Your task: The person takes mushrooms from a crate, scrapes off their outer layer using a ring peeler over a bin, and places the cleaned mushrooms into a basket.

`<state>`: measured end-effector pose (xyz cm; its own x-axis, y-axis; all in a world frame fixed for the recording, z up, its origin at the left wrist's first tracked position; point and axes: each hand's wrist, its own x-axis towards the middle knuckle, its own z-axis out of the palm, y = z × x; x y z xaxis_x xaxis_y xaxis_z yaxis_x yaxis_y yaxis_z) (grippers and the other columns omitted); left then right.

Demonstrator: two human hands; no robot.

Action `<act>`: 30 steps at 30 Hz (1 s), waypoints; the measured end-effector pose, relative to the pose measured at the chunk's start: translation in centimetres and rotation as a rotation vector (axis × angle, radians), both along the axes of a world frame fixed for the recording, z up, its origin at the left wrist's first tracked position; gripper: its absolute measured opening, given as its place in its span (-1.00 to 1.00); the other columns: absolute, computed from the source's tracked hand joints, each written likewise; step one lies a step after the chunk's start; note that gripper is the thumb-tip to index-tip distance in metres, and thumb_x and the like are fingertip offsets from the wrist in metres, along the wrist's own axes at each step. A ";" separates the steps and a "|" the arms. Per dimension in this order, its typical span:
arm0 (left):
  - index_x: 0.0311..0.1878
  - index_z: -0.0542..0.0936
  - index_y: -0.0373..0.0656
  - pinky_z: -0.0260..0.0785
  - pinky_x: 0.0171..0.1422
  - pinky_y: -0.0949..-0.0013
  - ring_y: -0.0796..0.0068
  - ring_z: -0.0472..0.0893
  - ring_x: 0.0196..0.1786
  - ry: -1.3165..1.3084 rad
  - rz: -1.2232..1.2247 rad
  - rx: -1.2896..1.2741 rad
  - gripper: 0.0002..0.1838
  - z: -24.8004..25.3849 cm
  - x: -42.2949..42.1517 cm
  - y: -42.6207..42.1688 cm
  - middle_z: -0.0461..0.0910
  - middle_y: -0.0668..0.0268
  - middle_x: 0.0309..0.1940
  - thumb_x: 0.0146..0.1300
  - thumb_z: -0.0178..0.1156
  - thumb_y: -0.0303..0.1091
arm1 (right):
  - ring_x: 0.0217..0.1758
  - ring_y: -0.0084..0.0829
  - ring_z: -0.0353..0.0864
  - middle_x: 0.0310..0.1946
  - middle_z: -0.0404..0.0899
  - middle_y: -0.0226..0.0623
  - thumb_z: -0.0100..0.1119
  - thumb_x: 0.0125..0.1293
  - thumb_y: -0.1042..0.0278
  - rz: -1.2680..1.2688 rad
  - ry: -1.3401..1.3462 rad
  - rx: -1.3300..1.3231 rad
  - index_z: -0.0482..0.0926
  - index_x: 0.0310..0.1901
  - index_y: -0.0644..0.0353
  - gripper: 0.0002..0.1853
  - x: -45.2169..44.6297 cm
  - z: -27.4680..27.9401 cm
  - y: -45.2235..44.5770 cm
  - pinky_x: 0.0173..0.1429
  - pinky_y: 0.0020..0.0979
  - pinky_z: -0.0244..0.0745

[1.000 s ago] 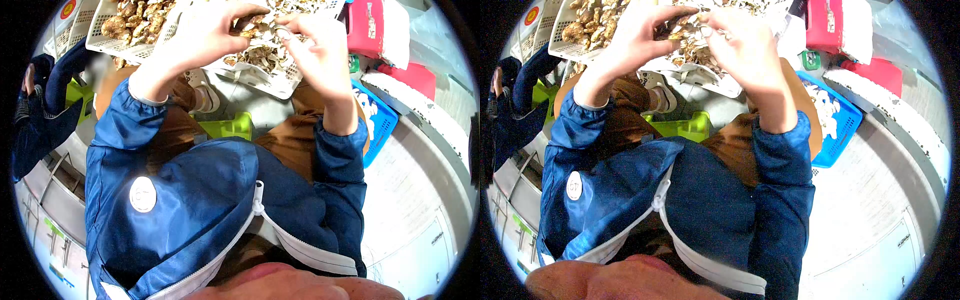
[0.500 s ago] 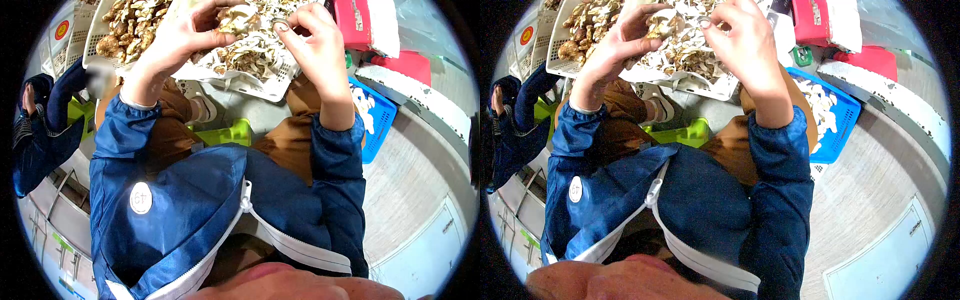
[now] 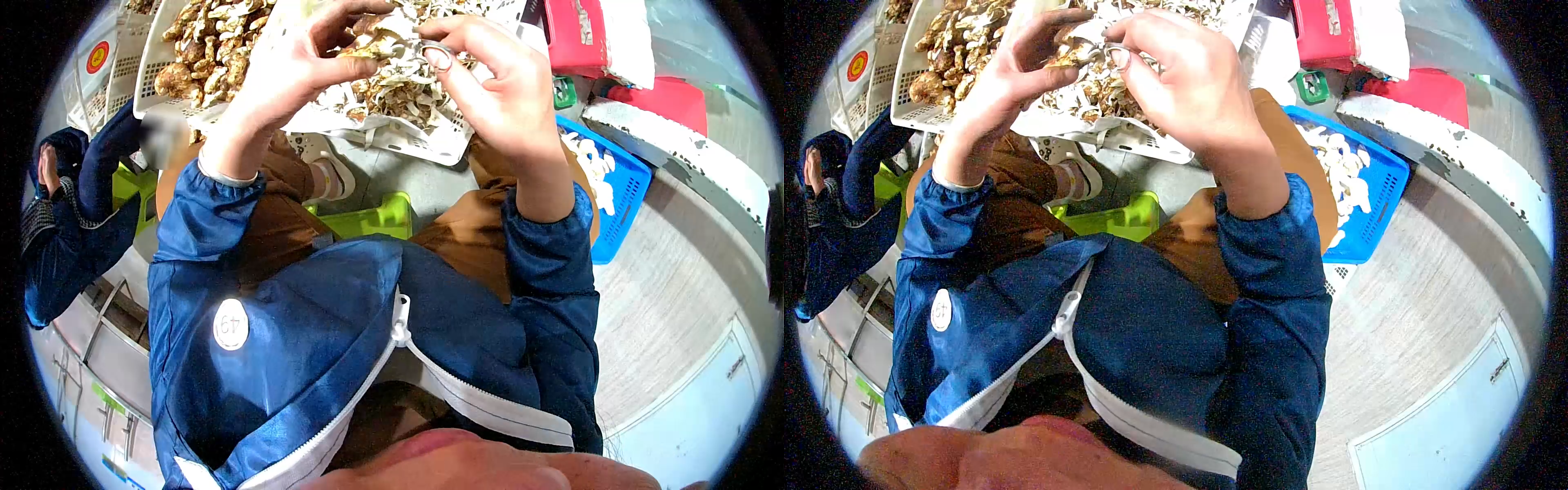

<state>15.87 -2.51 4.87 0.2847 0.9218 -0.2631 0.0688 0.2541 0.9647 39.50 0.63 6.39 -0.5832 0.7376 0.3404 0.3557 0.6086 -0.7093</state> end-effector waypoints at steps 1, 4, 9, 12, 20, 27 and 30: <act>0.49 0.31 -0.24 0.41 0.35 0.35 0.39 0.41 0.41 -0.145 0.005 -0.046 -0.21 -1.2 -0.4 0.1 0.42 0.18 0.36 0.16 0.34 -0.65 | -0.09 -0.33 0.73 -0.11 0.77 -0.26 0.31 0.30 0.50 -0.055 -0.034 -0.175 0.63 -0.27 0.31 -0.93 0.3 0.3 -0.3 0.00 -0.41 0.58; 0.53 0.26 -0.24 0.42 0.35 0.36 0.36 0.41 0.41 -0.184 -0.057 -0.132 -0.16 -0.4 -0.8 0.3 0.41 0.15 0.38 0.16 0.33 -0.66 | -0.06 -0.37 0.72 -0.06 0.76 -0.28 0.31 0.31 0.48 -0.233 0.085 -0.296 0.64 -0.26 0.29 -0.92 0.8 -0.4 0.2 -0.05 -0.43 0.59; 0.48 0.38 -0.22 0.46 0.09 0.50 0.57 0.58 0.14 -0.174 -0.031 0.018 -0.24 -1.6 -1.3 -0.6 0.44 0.27 0.37 0.19 0.40 -0.43 | -0.12 -0.08 0.61 -0.21 0.56 -0.08 0.26 0.25 0.48 -0.336 -0.153 0.030 0.55 -0.31 0.32 -0.90 1.0 0.2 0.9 -0.07 -0.26 0.52; 0.47 0.38 -0.23 0.47 0.11 0.47 0.60 0.57 0.16 -0.218 -0.022 -0.052 -0.27 -1.1 -0.8 -0.5 0.45 0.27 0.37 0.22 0.40 -0.43 | -0.14 -0.09 0.56 -0.23 0.48 -0.10 0.32 0.20 0.46 -0.321 -0.092 -0.160 0.60 -0.35 0.29 -0.90 0.5 1.8 0.1 -0.03 -0.21 0.50; 0.48 0.38 -0.22 0.36 0.38 0.37 0.43 0.44 0.40 0.008 0.084 -0.014 -0.34 -2.9 0.1 -0.5 0.47 0.21 0.40 0.29 0.29 -0.48 | 0.13 0.01 0.61 0.18 0.56 0.06 0.31 0.19 0.44 -0.123 -0.050 0.075 0.62 -0.35 0.28 -0.90 0.5 -0.9 0.5 0.17 -0.21 0.56; 0.54 0.26 -0.24 0.42 0.28 0.38 0.38 0.48 0.33 -0.162 0.057 -0.167 -0.21 -0.9 0.4 -0.4 0.47 0.15 0.34 0.22 0.30 -0.60 | 0.02 -0.34 0.70 0.04 0.70 -0.19 0.34 0.32 0.41 -0.022 -0.012 -0.199 0.64 -0.26 0.30 -0.87 -0.5 -1.9 -0.1 -0.07 -0.42 0.62; 0.58 0.11 -0.35 0.44 0.36 0.32 0.27 0.48 0.37 -0.138 0.017 -0.173 -0.13 3.4 0.4 -0.1 0.39 -0.01 0.37 0.23 0.28 -0.64 | -0.02 -0.34 0.70 0.02 0.70 -0.17 0.36 0.31 0.40 -0.021 -0.030 -0.051 0.64 -0.26 0.33 -0.84 0.2 -2.0 0.6 -0.07 -0.42 0.62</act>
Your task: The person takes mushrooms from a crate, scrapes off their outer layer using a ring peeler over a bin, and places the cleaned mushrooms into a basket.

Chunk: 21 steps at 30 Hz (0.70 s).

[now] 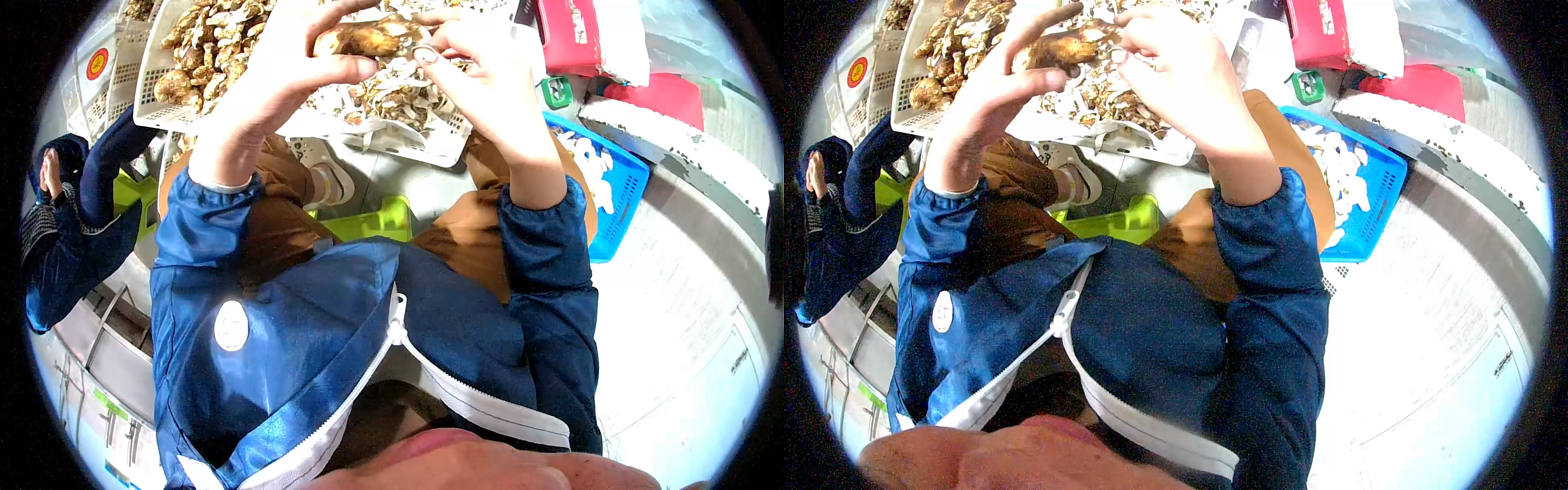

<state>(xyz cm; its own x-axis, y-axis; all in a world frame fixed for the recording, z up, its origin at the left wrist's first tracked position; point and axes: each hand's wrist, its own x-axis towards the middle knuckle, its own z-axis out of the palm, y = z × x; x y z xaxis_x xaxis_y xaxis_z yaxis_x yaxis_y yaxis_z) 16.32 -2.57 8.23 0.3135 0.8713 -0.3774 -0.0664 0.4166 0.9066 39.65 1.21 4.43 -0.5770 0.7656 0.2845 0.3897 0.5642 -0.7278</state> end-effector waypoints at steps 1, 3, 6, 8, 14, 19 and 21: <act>0.58 0.10 -0.36 0.45 0.33 0.35 0.29 0.48 0.36 -0.062 -0.006 0.017 -0.14 -0.3 -0.2 0.1 0.41 0.00 0.36 0.24 0.27 -0.62 | -0.10 -0.40 0.69 0.02 0.71 -0.19 0.38 0.31 0.39 -0.020 0.078 -0.072 0.66 -0.25 0.33 -0.84 0.0 0.2 0.0 -0.09 -0.45 0.61; 0.51 0.25 -0.31 0.45 0.26 0.40 0.39 0.52 0.26 -0.049 0.016 0.095 -0.26 -2.3 -0.9 0.1 0.51 0.12 0.26 0.29 0.28 -0.53 | -0.13 -0.46 0.68 0.01 0.71 -0.20 0.39 0.31 0.39 -0.042 0.106 -0.136 0.67 -0.23 0.33 -0.83 -0.2 0.3 -0.2 -0.10 -0.47 0.60; 0.30 0.61 -0.18 0.44 0.16 0.48 0.61 0.61 0.03 0.214 0.077 0.258 -0.53 -5.1 -1.1 -0.1 0.71 0.39 -0.04 0.36 0.38 -0.28 | -0.11 -0.54 0.67 -0.01 0.73 -0.22 0.40 0.31 0.39 -0.088 0.086 -0.219 0.68 -0.22 0.31 -0.84 -0.3 -0.1 -0.7 -0.09 -0.50 0.58; 0.29 0.62 -0.17 0.46 0.13 0.48 0.62 0.61 0.04 0.280 0.102 0.313 -0.54 -4.9 -0.5 -0.2 0.70 0.37 -0.02 0.36 0.38 -0.31 | -0.09 -0.53 0.67 -0.01 0.74 -0.22 0.40 0.31 0.40 -0.066 0.050 -0.148 0.69 -0.21 0.31 -0.85 -0.3 -0.3 -0.6 -0.07 -0.48 0.59; 0.26 0.64 -0.17 0.46 0.20 0.49 0.61 0.62 0.07 0.368 0.121 0.339 -0.57 -4.4 0.5 -0.8 0.71 0.34 -0.02 0.34 0.40 -0.37 | -0.05 -0.19 0.71 -0.12 0.70 -0.15 0.35 0.27 0.48 -0.074 0.056 0.116 0.62 -0.28 0.31 -0.90 -1.1 -0.4 -0.8 0.02 -0.32 0.59; 0.21 0.67 -0.16 0.51 0.19 0.44 0.52 0.69 0.06 0.530 0.120 0.518 -0.58 -3.8 1.9 -1.1 0.74 0.27 0.03 0.27 0.43 -0.43 | -0.12 -0.16 0.68 -0.19 0.66 -0.16 0.33 0.26 0.49 -0.162 0.046 0.082 0.60 -0.27 0.29 -0.91 -1.8 0.8 -1.8 -0.01 -0.27 0.58; 0.21 0.67 -0.15 0.52 0.20 0.42 0.51 0.69 0.08 0.630 0.100 0.582 -0.57 -4.0 1.9 -1.2 0.74 0.25 0.04 0.26 0.44 -0.43 | -0.13 -0.14 0.67 -0.20 0.65 -0.17 0.31 0.25 0.48 -0.166 -0.012 0.184 0.60 -0.27 0.27 -0.91 -1.7 -0.3 -1.6 -0.03 -0.26 0.58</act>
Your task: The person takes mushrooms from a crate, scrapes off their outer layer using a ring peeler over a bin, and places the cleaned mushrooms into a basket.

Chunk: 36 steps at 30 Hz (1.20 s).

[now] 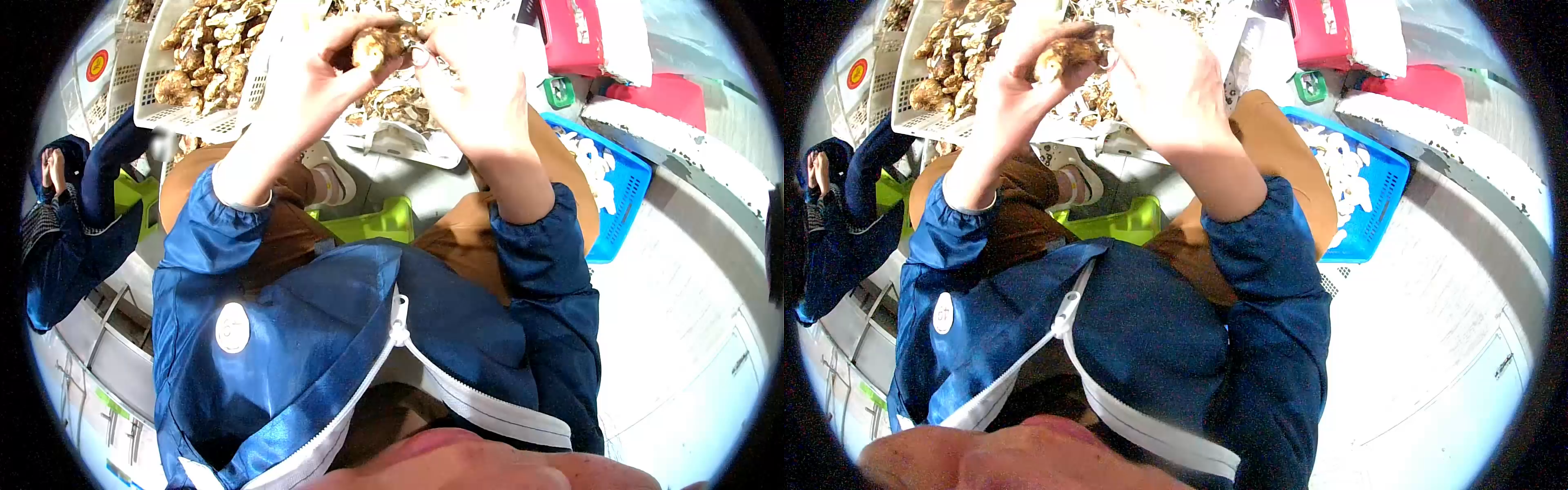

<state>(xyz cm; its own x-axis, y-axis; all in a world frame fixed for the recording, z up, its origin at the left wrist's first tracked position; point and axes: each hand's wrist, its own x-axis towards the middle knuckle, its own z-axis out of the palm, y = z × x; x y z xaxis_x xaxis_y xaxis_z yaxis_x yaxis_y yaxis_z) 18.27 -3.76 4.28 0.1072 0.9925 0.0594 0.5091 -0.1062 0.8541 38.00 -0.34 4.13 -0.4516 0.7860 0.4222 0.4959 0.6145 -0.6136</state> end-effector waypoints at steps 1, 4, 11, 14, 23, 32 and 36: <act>0.21 0.67 -0.15 0.52 0.20 0.41 0.50 0.69 0.10 0.053 -0.004 0.028 -0.56 -0.1 0.1 -0.1 0.73 0.23 0.05 0.25 0.44 -0.43 | -0.13 -0.13 0.66 -0.21 0.64 -0.18 0.31 0.24 0.48 -0.005 -0.032 0.049 0.59 -0.26 0.26 -0.91 0.1 -0.4 0.1 -0.04 -0.25 0.58; 0.21 0.66 -0.16 0.53 0.22 0.39 0.48 0.69 0.10 0.061 -0.032 0.105 -0.53 -0.9 0.0 0.0 0.73 0.23 0.05 0.21 0.46 -0.43 | -0.13 -0.10 0.67 -0.19 0.65 -0.16 0.27 0.21 0.50 -0.028 -0.103 0.090 0.60 -0.22 0.23 -0.89 -0.1 -0.3 -0.2 -0.05 -0.21 0.59; 0.17 0.67 -0.11 0.54 0.18 0.35 0.37 0.72 0.03 0.119 -0.033 0.205 -0.57 -0.9 -0.1 0.0 0.74 0.23 0.00 0.19 0.40 -0.44 | -0.14 -0.19 0.72 -0.21 0.71 -0.15 0.28 0.24 0.49 -0.017 -0.114 -0.016 0.68 -0.11 0.23 -0.81 0.2 -0.1 -0.5 0.02 -0.31 0.62; 0.22 0.65 -0.09 0.50 0.23 0.38 0.42 0.69 0.08 0.075 -0.073 0.169 -0.56 -0.5 -0.6 0.0 0.73 0.23 0.02 0.25 0.37 -0.43 | -0.15 -0.40 0.72 -0.21 0.74 -0.25 0.30 0.32 0.45 -0.008 0.031 -0.340 0.71 -0.10 0.26 -0.84 1.0 0.2 0.0 0.02 -0.41 0.59; 0.43 0.44 -0.27 0.36 0.40 0.32 0.43 0.51 0.32 -0.766 -0.080 -0.341 -0.43 -0.9 -2.3 0.6 0.55 0.19 0.32 0.36 0.20 -0.37 | -0.23 -0.67 0.62 -0.32 0.71 -0.44 0.41 0.30 0.44 -0.058 0.568 -0.887 0.70 -0.27 0.22 -0.93 4.2 -3.4 3.0 -0.06 -0.57 0.50; 0.45 0.38 -0.27 0.40 0.43 0.10 0.28 0.55 0.30 -1.095 -0.011 -0.444 -0.45 -2.7 -4.0 0.3 0.55 0.15 0.28 0.41 0.16 -0.43 | -0.15 -0.21 0.55 -0.31 0.54 -0.17 0.34 0.18 0.47 -0.055 -0.033 -0.205 0.57 -0.37 0.28 -0.88 2.2 3.1 1.6 -0.06 -0.27 0.48; 0.41 0.43 -0.26 0.39 0.43 0.18 0.34 0.55 0.29 -1.022 0.032 -0.434 -0.51 -3.7 -4.3 0.4 0.58 0.19 0.23 0.44 0.14 -0.44 | 0.01 -0.14 0.62 -0.16 0.62 -0.12 0.31 0.23 0.48 0.190 0.205 -0.262 0.58 -0.36 0.29 -0.90 2.5 2.2 1.6 0.10 -0.24 0.53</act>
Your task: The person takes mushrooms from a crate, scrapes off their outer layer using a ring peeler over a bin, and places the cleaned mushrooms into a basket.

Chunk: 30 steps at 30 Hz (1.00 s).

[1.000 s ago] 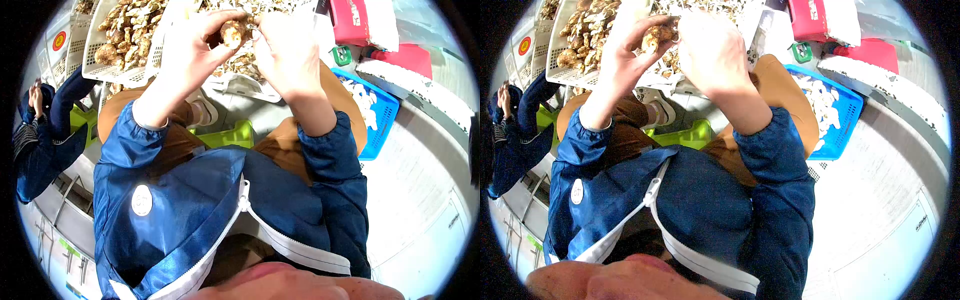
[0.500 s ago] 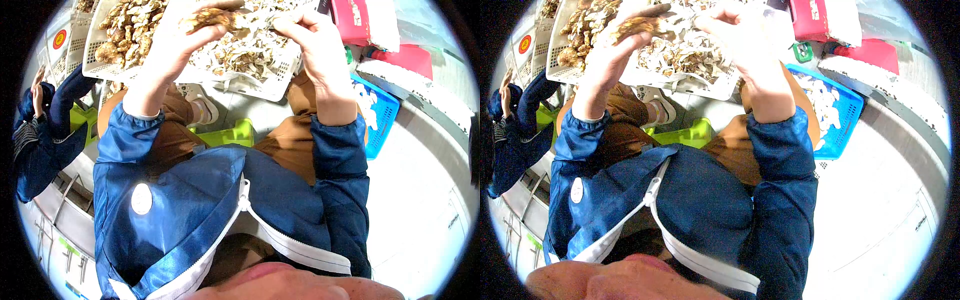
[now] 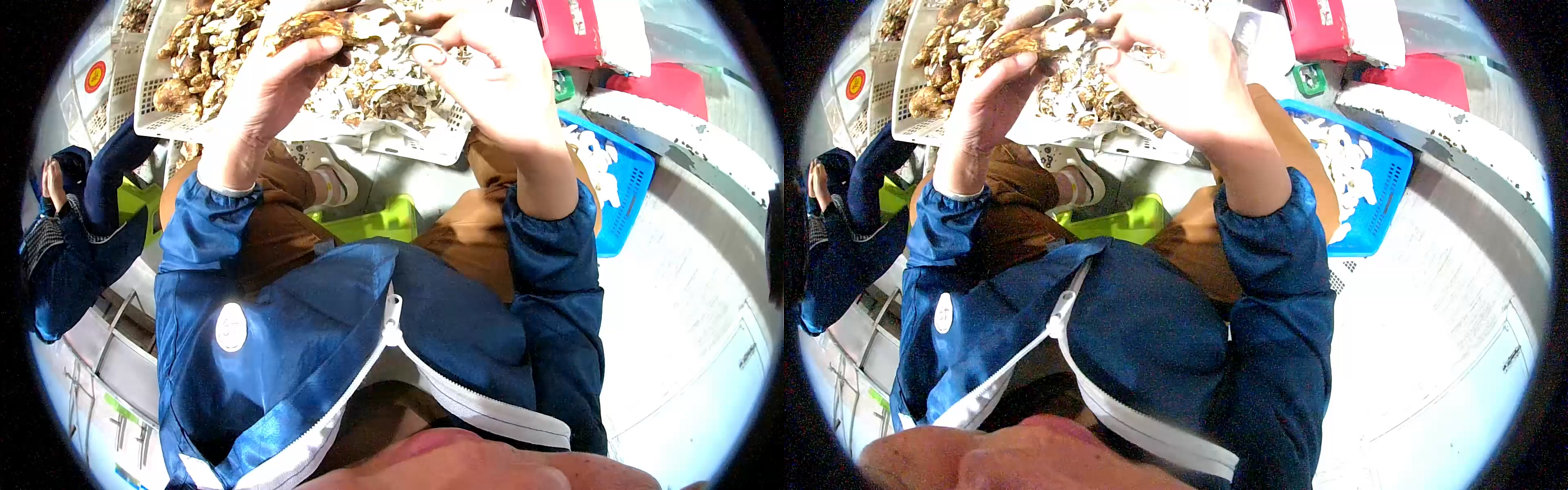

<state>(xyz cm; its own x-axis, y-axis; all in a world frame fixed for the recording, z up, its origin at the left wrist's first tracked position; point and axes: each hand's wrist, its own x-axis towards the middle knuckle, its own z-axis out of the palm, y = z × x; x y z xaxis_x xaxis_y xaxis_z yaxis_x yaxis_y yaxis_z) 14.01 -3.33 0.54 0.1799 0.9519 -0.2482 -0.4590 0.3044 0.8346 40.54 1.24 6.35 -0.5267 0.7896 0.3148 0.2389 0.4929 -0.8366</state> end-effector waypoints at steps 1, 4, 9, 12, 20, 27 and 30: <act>0.41 0.44 -0.25 0.39 0.43 0.20 0.35 0.55 0.28 0.028 0.006 0.006 -0.52 0.0 0.2 0.1 0.58 0.21 0.22 0.44 0.13 -0.45 | 0.06 -0.13 0.64 -0.10 0.64 -0.10 0.31 0.24 0.49 0.023 -0.038 0.035 0.58 -0.36 0.29 -0.91 0.2 0.1 0.1 0.15 -0.24 0.54; 0.40 0.44 -0.25 0.37 0.44 0.25 0.38 0.55 0.28 0.081 -0.003 0.040 -0.52 0.7 1.1 0.3 0.58 0.22 0.22 0.44 0.13 -0.44 | 0.07 -0.12 0.64 -0.05 0.62 -0.06 0.31 0.23 0.50 0.021 0.020 0.040 0.59 -0.35 0.29 -0.92 0.1 -0.2 0.0 0.15 -0.22 0.54; 0.42 0.43 -0.25 0.33 0.46 0.28 0.38 0.54 0.31 0.124 -0.003 0.111 -0.50 1.5 2.2 0.3 0.58 0.22 0.24 0.43 0.14 -0.45 | 0.06 -0.07 0.62 -0.03 0.59 -0.01 0.30 0.22 0.51 0.028 -0.056 0.169 0.59 -0.36 0.31 -0.91 0.4 0.3 0.3 0.14 -0.22 0.54; 0.42 0.43 -0.26 0.33 0.47 0.26 0.35 0.53 0.33 0.118 -0.042 0.091 -0.49 0.3 1.2 0.3 0.57 0.19 0.27 0.42 0.14 -0.47 | -0.02 -0.07 0.69 -0.08 0.67 0.01 0.29 0.23 0.51 0.007 -0.023 0.087 0.60 -0.34 0.32 -0.92 0.5 -0.2 -0.1 0.04 -0.24 0.58; 0.42 0.40 -0.32 0.29 0.52 0.14 0.25 0.49 0.39 -0.063 -0.118 0.014 -0.46 -1.2 0.1 0.0 0.54 0.11 0.31 0.39 0.13 -0.40 | -0.11 -0.13 0.71 -0.16 0.71 -0.03 0.29 0.25 0.49 -0.046 -0.082 0.012 0.59 -0.33 0.33 -0.90 0.3 0.1 -0.4 -0.01 -0.28 0.60; 0.45 0.36 -0.31 0.25 0.56 0.04 0.20 0.48 0.40 -0.124 -0.034 -0.064 -0.43 -0.7 -0.4 0.0 0.54 0.09 0.30 0.39 0.10 -0.39 | 0.06 -0.25 0.66 0.01 0.67 -0.08 0.35 0.23 0.50 0.011 -0.087 0.029 0.62 -0.32 0.31 -0.91 1.0 1.7 0.1 0.12 -0.35 0.56; 0.44 0.37 -0.31 0.25 0.56 0.07 0.21 0.49 0.40 -0.058 -0.049 -0.037 -0.44 0.3 0.3 0.0 0.53 0.09 0.31 0.38 0.10 -0.40 | -0.01 -0.21 0.71 -0.07 0.70 -0.06 0.36 0.24 0.47 0.099 0.031 -0.002 0.64 -0.33 0.29 -0.90 0.7 0.3 0.2 0.06 -0.29 0.61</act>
